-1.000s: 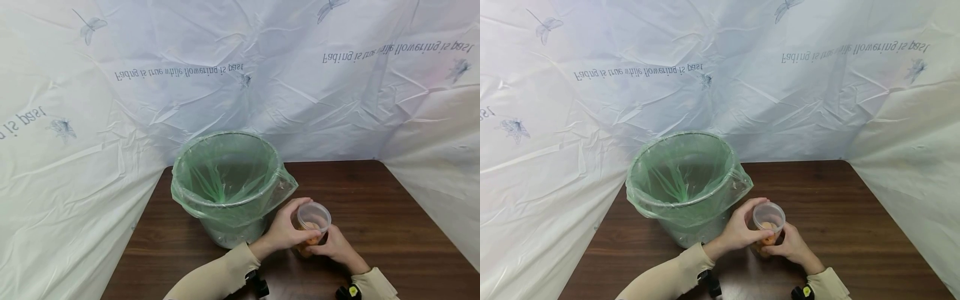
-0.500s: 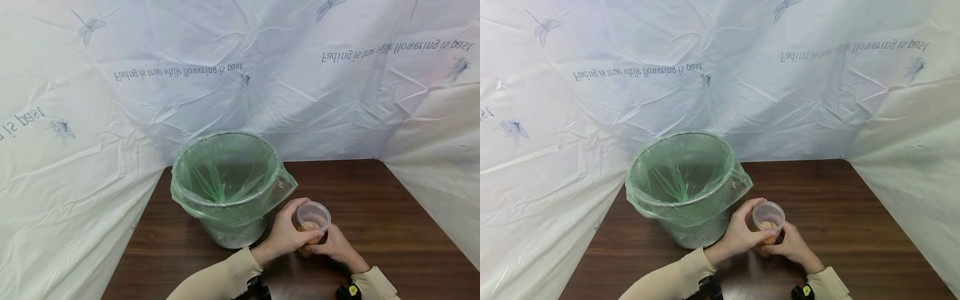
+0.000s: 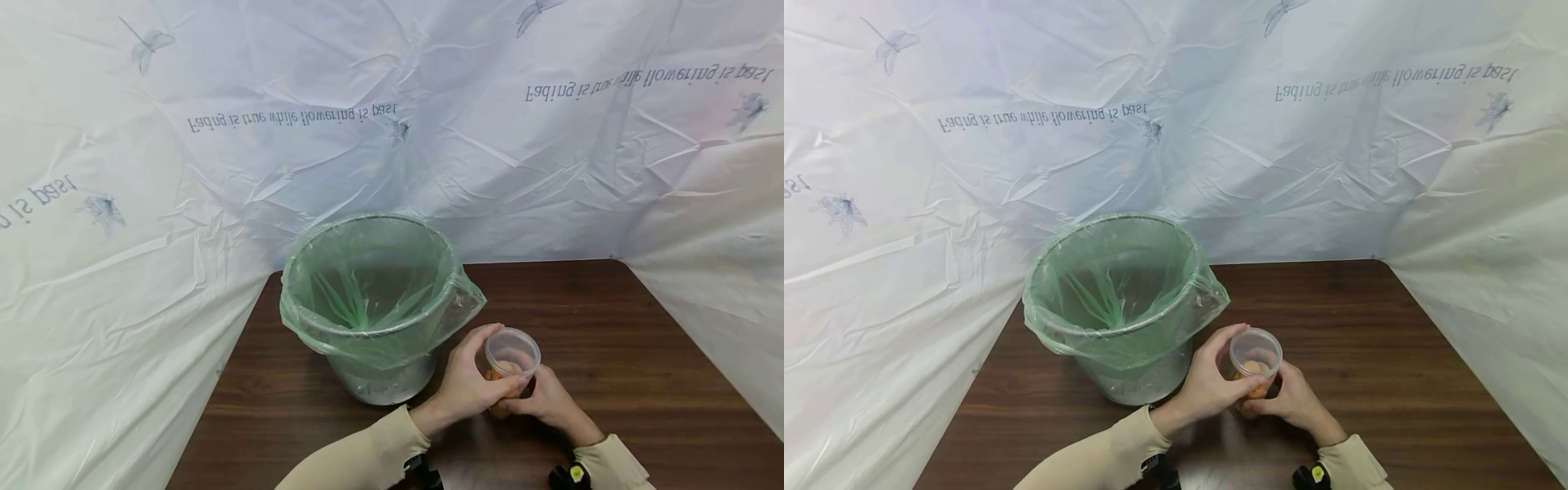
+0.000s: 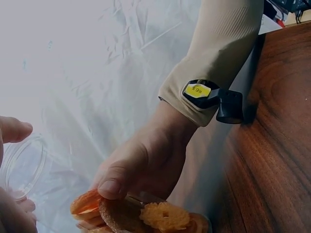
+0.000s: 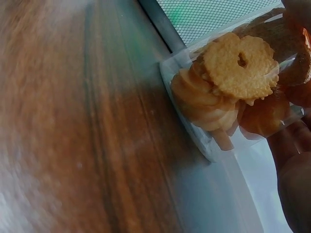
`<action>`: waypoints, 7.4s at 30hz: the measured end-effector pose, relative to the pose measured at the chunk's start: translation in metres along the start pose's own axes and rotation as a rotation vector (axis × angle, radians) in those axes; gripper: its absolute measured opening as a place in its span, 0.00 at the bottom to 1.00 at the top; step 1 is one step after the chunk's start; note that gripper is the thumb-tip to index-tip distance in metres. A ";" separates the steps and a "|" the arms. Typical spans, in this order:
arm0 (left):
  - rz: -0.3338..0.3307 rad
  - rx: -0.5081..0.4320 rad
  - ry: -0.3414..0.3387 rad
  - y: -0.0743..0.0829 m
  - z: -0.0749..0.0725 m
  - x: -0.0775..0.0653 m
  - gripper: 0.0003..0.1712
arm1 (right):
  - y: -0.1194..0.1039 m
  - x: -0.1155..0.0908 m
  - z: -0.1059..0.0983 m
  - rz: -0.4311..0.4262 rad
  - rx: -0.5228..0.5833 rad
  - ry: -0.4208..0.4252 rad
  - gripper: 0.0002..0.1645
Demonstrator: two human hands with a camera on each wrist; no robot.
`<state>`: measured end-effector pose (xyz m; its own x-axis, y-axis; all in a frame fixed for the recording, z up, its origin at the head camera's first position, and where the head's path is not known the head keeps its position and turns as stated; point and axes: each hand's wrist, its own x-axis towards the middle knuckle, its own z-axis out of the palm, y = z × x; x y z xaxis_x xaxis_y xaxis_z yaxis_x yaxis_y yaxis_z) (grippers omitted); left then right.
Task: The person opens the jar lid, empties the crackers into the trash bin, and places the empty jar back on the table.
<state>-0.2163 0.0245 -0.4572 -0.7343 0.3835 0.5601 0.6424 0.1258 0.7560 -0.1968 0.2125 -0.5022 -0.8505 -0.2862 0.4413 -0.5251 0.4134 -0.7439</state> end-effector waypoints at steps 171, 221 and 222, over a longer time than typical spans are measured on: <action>-0.044 -0.123 -0.132 -0.017 -0.008 0.005 0.37 | 0.041 -0.010 0.006 -0.024 0.073 -0.010 0.40; -0.052 0.057 0.099 -0.001 0.008 -0.005 0.39 | 0.016 -0.003 0.002 0.007 0.011 -0.010 0.40; -0.053 0.059 0.102 -0.001 0.009 -0.005 0.39 | 0.016 -0.003 0.002 0.006 0.005 -0.009 0.39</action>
<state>-0.2109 0.0306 -0.4635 -0.7841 0.2799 0.5540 0.6118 0.1981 0.7658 -0.2020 0.2182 -0.5164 -0.8534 -0.2918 0.4319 -0.5196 0.4110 -0.7490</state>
